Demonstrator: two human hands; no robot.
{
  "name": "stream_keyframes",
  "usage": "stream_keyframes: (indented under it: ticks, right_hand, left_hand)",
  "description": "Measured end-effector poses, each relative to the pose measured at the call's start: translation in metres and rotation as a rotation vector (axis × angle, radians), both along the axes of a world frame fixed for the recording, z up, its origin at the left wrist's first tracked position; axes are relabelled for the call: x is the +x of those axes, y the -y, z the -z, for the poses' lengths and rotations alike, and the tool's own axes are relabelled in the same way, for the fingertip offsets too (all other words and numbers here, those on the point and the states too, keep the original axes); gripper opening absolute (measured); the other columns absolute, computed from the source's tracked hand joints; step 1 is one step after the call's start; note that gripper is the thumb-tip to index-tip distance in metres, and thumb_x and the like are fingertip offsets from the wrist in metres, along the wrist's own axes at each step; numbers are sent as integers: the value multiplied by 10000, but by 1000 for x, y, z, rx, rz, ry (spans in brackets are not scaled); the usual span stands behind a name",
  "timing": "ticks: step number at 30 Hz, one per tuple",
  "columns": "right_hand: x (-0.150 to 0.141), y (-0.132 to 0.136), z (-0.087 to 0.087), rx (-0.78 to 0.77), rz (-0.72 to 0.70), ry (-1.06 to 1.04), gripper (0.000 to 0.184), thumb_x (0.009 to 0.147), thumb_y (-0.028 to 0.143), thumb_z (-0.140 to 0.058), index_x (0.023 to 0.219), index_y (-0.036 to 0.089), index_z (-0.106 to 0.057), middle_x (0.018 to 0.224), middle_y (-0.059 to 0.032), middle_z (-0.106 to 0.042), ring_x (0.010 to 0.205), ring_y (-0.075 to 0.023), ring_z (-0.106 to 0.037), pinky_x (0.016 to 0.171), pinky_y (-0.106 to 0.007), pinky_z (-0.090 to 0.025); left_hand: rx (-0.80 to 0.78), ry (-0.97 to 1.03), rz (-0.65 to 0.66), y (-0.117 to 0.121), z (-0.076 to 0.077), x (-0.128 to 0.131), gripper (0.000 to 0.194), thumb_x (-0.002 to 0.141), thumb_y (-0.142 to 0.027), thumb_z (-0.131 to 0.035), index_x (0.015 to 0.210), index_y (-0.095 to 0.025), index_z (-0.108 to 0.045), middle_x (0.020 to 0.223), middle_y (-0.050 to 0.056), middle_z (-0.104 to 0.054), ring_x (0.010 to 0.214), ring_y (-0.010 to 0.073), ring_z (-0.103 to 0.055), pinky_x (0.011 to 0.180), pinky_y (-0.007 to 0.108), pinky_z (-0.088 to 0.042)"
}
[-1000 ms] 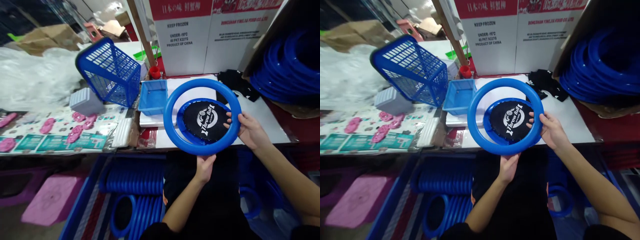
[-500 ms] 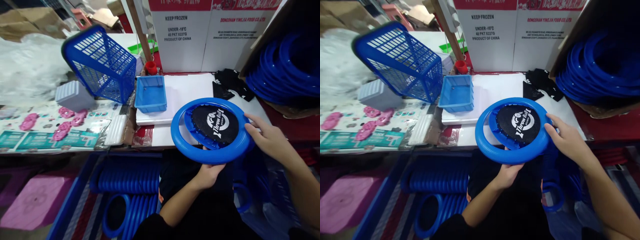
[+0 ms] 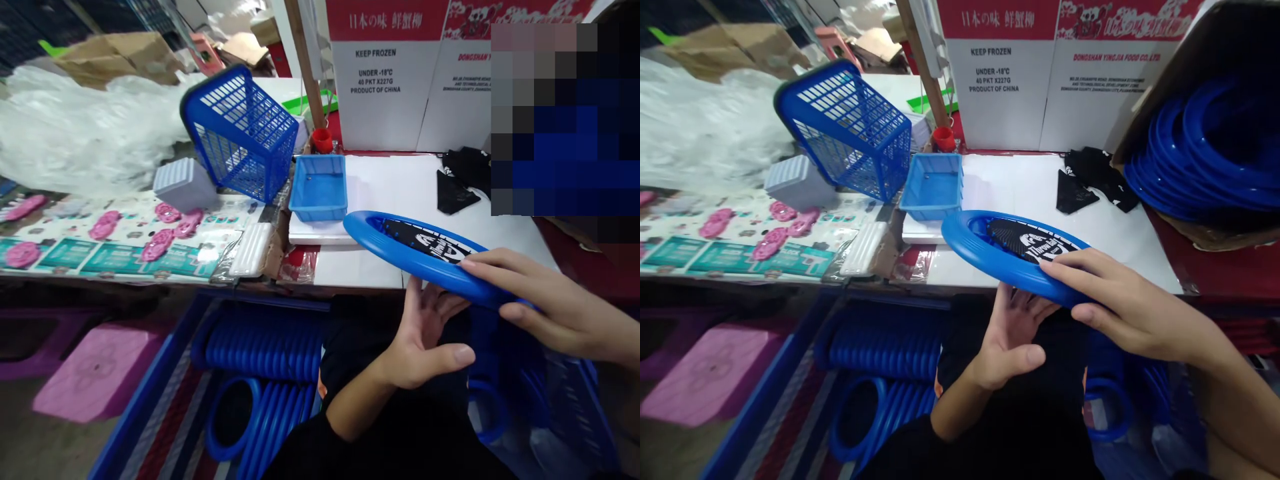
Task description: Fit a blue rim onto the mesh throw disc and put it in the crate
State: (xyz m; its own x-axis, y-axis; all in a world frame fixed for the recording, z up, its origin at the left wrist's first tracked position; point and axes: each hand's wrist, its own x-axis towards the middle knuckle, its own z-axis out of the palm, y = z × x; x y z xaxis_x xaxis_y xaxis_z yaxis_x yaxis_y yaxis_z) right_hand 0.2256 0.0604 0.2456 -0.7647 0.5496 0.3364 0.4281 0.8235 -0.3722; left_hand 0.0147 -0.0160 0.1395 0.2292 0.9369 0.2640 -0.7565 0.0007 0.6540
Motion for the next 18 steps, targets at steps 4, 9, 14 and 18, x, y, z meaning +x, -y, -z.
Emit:
stream_keyframes:
  ticks: [4,9,14,18]
  right_hand:
    - [2,-7,-15,-43,12,62,443,1199,496,-581,1584,362,-755,1305,-78,-881,1074,-315,-880,912,-432,-748]
    - [-3,-3,-18,-17,-73,31,448,1204,590,-563,1377,264,-817,1128,-92,-882,906,-266,-861,756,-356,-684]
    - [-10,6,-20,58,145,-176,409,1232,462,-468,1194,251,-817,975,-51,-806,826,-227,-764,775,-375,-583]
    - [-3,12,-26,82,176,-173,345,1209,451,-511,1235,274,-806,957,-37,-774,770,-223,-703,734,-398,-543]
  left_hand:
    - [46,-39,-71,10,-4,4,1111,947,-453,-971,1823,-472,-288,1884,122,-434,1679,414,-553,1364,654,-494]
    - [-15,-65,-126,18,0,9,1207,915,-535,-979,1828,-457,-193,1799,159,-535,1594,416,-638,1298,638,-568]
    - [-35,-6,-129,25,-1,15,1312,866,-596,-1008,1833,-480,-129,1797,167,-539,1580,462,-646,1257,663,-592]
    - [-110,-6,-160,30,-16,10,1390,789,-643,-1042,1848,-433,-166,1779,174,-570,1662,502,-552,1300,699,-547]
